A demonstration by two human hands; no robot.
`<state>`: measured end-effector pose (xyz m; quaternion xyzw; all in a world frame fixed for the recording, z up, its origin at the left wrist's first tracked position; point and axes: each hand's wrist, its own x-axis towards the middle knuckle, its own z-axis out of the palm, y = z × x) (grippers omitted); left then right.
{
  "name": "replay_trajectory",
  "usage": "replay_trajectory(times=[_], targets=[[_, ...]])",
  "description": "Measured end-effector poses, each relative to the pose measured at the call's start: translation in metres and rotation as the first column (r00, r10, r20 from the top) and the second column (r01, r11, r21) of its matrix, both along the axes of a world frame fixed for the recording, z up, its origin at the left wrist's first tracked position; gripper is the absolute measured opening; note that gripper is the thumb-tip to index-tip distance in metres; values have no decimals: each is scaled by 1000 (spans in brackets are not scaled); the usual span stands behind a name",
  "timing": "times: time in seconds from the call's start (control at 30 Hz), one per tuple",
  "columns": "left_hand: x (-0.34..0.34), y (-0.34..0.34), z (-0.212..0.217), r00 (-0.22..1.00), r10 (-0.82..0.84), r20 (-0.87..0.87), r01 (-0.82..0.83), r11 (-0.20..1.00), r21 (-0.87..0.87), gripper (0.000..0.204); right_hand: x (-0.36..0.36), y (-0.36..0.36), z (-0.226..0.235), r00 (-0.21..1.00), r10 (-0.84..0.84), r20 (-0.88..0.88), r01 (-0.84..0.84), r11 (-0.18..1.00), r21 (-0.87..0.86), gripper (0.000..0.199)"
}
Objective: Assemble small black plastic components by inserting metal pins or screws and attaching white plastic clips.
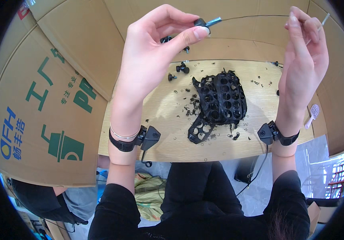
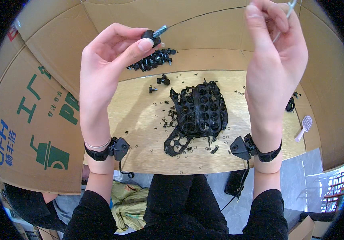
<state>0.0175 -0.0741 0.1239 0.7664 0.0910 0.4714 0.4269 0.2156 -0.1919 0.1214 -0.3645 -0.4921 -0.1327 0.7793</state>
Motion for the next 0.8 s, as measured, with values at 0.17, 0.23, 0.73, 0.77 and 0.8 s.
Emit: replay_trajectory(times=[0.17,0.23,0.73,0.77,0.8], targets=[[-4,10,-3,996,-39,-80,46,996,83,21,18,1,0,999,38,5,-38,976,216,6],[-5,7,-2,989,-102,-107,111,990,82,21,16,-1,4,994,-110,-6,110,988,105,7],[4,2,-5,993,-101,69,103,994,-32,22,-34,15,-6,919,395,22,-354,846,-398,43],[4,1,-5,996,-65,61,62,997,56,18,-34,14,-6,927,375,-3,-342,843,-416,43],[5,0,-5,998,-29,58,20,989,144,15,-34,13,-6,935,354,-27,-330,838,-435,42]])
